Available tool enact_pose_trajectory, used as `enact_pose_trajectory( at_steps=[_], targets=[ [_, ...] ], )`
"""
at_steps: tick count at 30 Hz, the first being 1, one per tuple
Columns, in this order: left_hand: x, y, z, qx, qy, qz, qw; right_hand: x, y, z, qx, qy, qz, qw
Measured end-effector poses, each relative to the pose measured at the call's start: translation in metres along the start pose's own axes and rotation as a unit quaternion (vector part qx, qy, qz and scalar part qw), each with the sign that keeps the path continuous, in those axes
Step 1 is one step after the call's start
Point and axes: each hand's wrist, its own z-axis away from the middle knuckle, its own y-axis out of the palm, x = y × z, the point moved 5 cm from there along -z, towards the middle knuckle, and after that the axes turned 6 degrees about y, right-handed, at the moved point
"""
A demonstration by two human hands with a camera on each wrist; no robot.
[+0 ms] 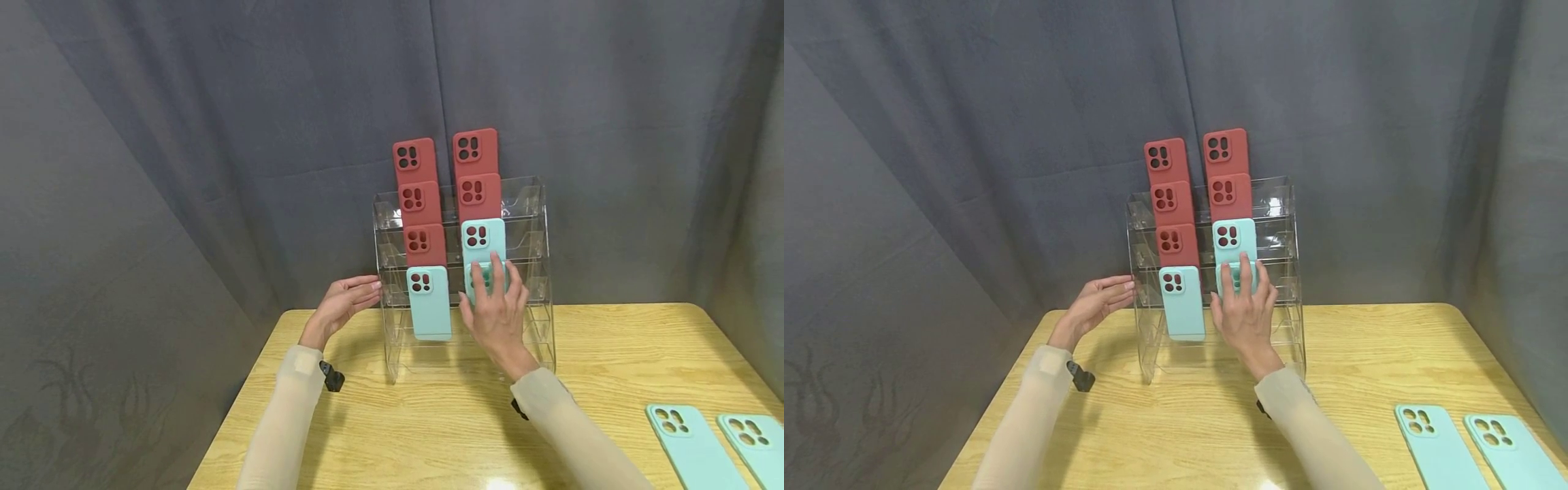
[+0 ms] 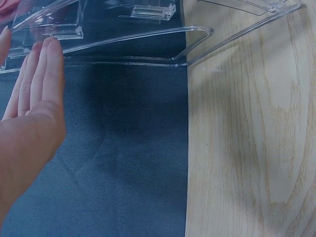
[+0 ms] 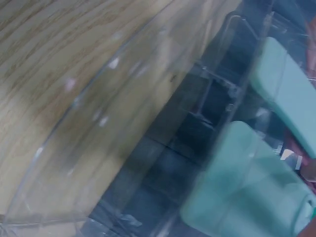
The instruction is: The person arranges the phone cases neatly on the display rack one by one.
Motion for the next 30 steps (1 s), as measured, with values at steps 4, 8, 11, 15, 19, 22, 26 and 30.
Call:
enact_pose_trajectory(
  at_steps=[4, 8, 11, 15, 19, 22, 26, 30],
  targets=[
    [0.0, 0.001, 0.0, 0.001, -0.002, -0.003, 1.0, -0.002, -0.015, -0.005, 0.008, 0.023, -0.014, 0.9996],
    [0.0, 0.001, 0.0, -0.001, -0.005, -0.001, 1.0, -0.009, -0.036, -0.011, 0.007, 0.033, -0.041, 0.9986],
    [-0.001, 0.002, 0.001, 0.004, -0.001, -0.001, 1.0, -0.019, -0.053, -0.013, 0.02, 0.039, -0.052, 0.9977],
    [-0.001, 0.001, 0.004, 0.003, 0.001, -0.003, 1.0, -0.033, -0.073, -0.011, 0.067, 0.055, -0.059, 0.9945],
    [-0.001, -0.003, 0.006, 0.001, -0.003, -0.008, 1.0, -0.048, -0.09, -0.007, 0.127, 0.067, -0.066, 0.9875],
    [-0.001, -0.002, 0.006, 0.007, -0.003, -0.012, 0.9999, -0.059, -0.104, -0.002, 0.164, 0.058, -0.073, 0.982],
    [-0.002, -0.002, 0.004, 0.005, -0.002, -0.011, 0.9999, -0.075, -0.122, 0.011, 0.194, 0.024, -0.077, 0.9777],
    [-0.003, 0.001, 0.002, 0.007, -0.006, -0.006, 0.9999, -0.093, -0.138, 0.032, 0.227, 0.002, -0.058, 0.9721]
  ],
)
